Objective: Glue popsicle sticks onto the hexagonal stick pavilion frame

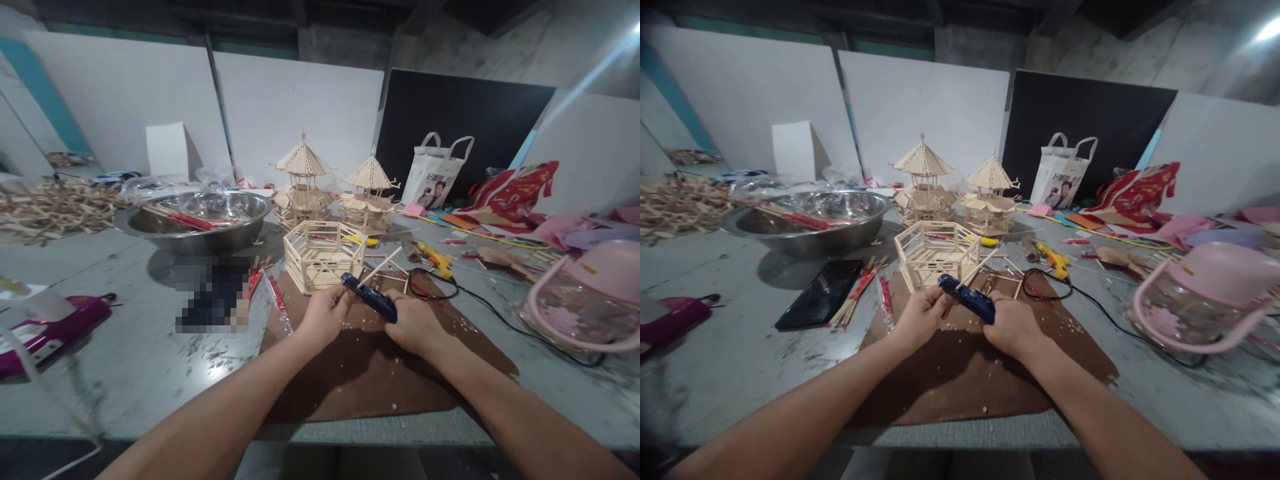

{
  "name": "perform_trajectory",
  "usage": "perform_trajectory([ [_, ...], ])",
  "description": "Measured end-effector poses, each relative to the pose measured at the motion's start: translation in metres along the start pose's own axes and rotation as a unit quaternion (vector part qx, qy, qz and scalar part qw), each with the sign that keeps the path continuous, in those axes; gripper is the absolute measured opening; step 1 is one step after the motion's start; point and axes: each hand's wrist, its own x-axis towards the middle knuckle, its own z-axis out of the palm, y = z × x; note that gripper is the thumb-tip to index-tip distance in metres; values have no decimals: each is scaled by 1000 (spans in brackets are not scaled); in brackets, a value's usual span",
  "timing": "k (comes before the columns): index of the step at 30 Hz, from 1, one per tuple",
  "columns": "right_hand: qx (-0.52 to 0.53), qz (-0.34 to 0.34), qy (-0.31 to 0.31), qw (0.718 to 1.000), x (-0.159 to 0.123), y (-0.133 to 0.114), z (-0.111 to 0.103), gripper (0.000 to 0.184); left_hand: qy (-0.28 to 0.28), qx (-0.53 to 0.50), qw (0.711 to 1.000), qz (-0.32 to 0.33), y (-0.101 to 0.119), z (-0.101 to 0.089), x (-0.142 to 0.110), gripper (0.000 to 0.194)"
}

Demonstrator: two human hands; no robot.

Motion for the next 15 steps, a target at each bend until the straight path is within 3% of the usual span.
perform_trajectory([
  [5, -10, 9, -4, 1000, 2, 1, 0, 25, -9, 2, 999, -33, 1, 1, 3, 36],
  [9, 17, 14, -26, 999, -1, 11, -9, 25, -55, 27, 997, -53, 2, 6, 5, 31],
  [15, 173, 79, -156, 969, -15, 40, -18, 45, -128, 126, 984, 0, -2, 16, 3, 21],
])
